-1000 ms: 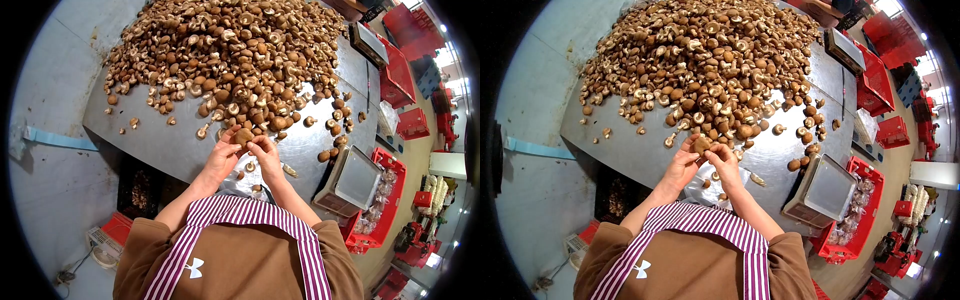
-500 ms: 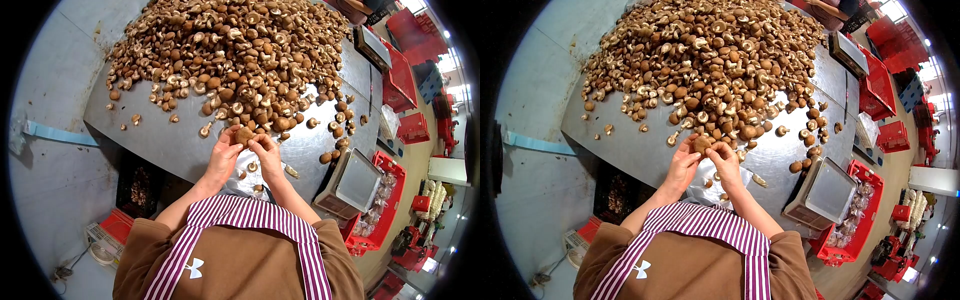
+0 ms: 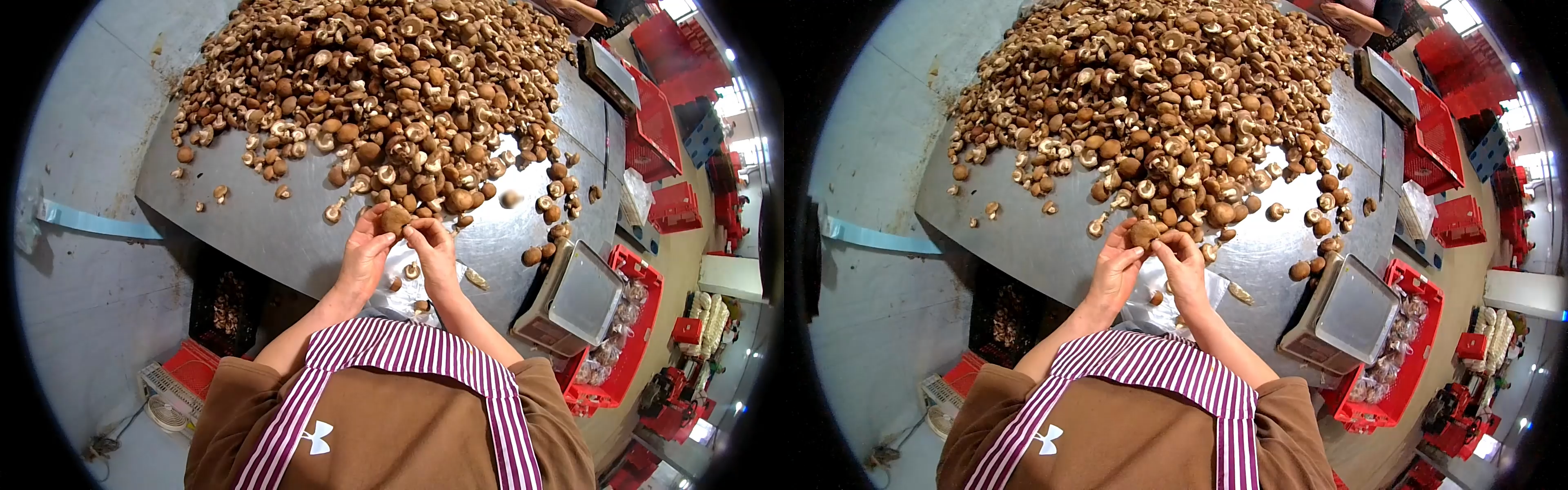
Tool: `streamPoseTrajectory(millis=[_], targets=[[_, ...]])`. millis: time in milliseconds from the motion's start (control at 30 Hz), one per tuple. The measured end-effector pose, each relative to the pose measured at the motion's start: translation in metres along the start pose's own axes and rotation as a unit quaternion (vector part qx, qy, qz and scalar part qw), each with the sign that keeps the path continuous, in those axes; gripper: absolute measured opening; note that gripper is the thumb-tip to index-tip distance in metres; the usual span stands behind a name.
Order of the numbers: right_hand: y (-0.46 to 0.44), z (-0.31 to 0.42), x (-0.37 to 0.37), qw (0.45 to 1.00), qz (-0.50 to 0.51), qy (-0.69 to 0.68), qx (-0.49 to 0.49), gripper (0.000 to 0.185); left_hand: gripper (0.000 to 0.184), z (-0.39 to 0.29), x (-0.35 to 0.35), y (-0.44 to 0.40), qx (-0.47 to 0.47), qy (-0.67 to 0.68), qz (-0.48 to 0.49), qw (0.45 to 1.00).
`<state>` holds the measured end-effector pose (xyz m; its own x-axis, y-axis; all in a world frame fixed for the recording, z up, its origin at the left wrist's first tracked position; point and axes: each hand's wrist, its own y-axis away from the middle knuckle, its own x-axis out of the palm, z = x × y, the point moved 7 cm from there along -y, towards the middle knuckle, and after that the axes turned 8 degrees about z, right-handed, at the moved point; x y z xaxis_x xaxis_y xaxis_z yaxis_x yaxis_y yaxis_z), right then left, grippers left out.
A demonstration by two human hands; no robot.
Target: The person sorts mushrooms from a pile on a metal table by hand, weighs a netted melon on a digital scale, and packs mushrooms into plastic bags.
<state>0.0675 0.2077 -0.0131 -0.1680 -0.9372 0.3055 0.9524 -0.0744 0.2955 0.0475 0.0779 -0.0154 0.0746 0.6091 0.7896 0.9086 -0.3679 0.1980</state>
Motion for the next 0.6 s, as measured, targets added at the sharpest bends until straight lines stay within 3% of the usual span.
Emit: streamPoseTrajectory(millis=[267, 367, 433, 600], targets=[[-0.001, 0.001, -0.006, 0.999, -0.006, -0.016, 0.035, 0.012, 0.049, -0.009, 0.004, 0.001, 0.040, -0.171, -0.020, 0.984], [-0.002, -0.002, -0.012, 0.997, -0.008, -0.048, 0.056, 0.014, 0.049, -0.007, -0.005, -0.004, 0.025, -0.124, -0.025, 0.992], [-0.003, -0.006, -0.016, 0.997, -0.008, -0.053, 0.060, 0.015, 0.049, 0.001, -0.009, -0.008, -0.014, 0.000, 0.003, 1.000], [-0.002, -0.007, -0.015, 0.996, 0.000, -0.071, 0.058, 0.016, 0.048, 0.006, -0.009, -0.008, -0.056, 0.076, 0.000, 0.996]])
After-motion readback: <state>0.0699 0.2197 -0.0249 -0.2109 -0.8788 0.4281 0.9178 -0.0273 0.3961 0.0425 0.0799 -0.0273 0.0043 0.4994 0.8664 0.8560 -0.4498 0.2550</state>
